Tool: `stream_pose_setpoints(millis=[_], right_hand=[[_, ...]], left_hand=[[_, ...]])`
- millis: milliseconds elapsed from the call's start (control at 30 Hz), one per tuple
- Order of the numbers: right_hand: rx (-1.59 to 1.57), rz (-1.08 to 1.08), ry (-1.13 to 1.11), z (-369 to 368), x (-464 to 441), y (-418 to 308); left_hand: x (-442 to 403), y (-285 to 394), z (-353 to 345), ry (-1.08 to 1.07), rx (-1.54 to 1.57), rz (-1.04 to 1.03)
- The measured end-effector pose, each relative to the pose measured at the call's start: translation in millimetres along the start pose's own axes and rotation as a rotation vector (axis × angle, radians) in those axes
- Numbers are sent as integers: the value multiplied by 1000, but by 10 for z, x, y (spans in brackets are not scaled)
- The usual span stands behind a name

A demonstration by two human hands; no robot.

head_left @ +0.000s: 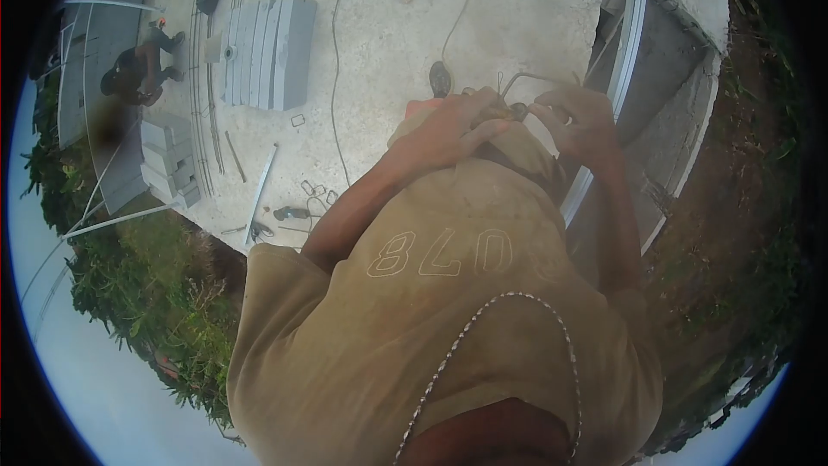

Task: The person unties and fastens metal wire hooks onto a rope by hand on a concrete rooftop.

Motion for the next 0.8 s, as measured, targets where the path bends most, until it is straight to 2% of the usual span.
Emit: stream_pose_setpoints(millis=[33, 100, 167, 200, 233, 267, 300, 433, 500, 533, 567, 600, 667, 700, 733, 800], right_hand=[[2, -8, 8, 11, 14, -10], [154, 177, -71, -69, 57, -220], [193, 116, -114, -189, 159, -311], [232, 62, -159, -263, 209, -311], [237, 63, -155, -296, 247, -314], [164, -41, -120, -310, 288, -225], [88, -145, -90, -331, 341, -144], [125, -107, -36, -403, 420, -235], [202, -70, -106, -420, 398, -315], [203, -87, -101, -417, 368, -315], [284, 97, -151, -480, 298, -432], [366, 280, -201, -533, 264, -535], [418, 304, -241, -484, 116, -477], [461, 344, -294, -492, 92, -484], [460, 336, -291, -456, 83, -492], [434, 84, -300, -366, -15, -311]], left_hand=[[1, 41, 1, 9, 38, 7], [-32, 62, -15, 14, 73, 11], [-42, 32, 29, 136, 115, 0], [-64, -6, 19, 132, 112, -5], [-81, -158, 66, 215, 362, 66], [-82, -315, 81, 299, 615, 141], [-106, -354, 52, 303, 618, 142], [-156, -337, 43, 301, 495, 99], [-184, -336, -23, 260, 460, 110], [-212, -297, -57, 234, 278, 77], [-248, -249, -98, 205, 95, 37], [-257, -249, -127, 187, 96, 32], [-270, -91, -162, 124, 19, -171], [-293, -117, -200, 112, 18, -176], [-301, -219, -188, 183, 101, -115], [-350, -312, -103, 265, 176, -61]])
Point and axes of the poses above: each hand's wrist, its own x-axis away from the middle knuckle, its own z-axis out of the back of the hand, y = z × x, the point moved 8 cm from there along -x, towards the middle knuckle, and after that the axes turned 3 degrees about -y, right-handed, at the moved point
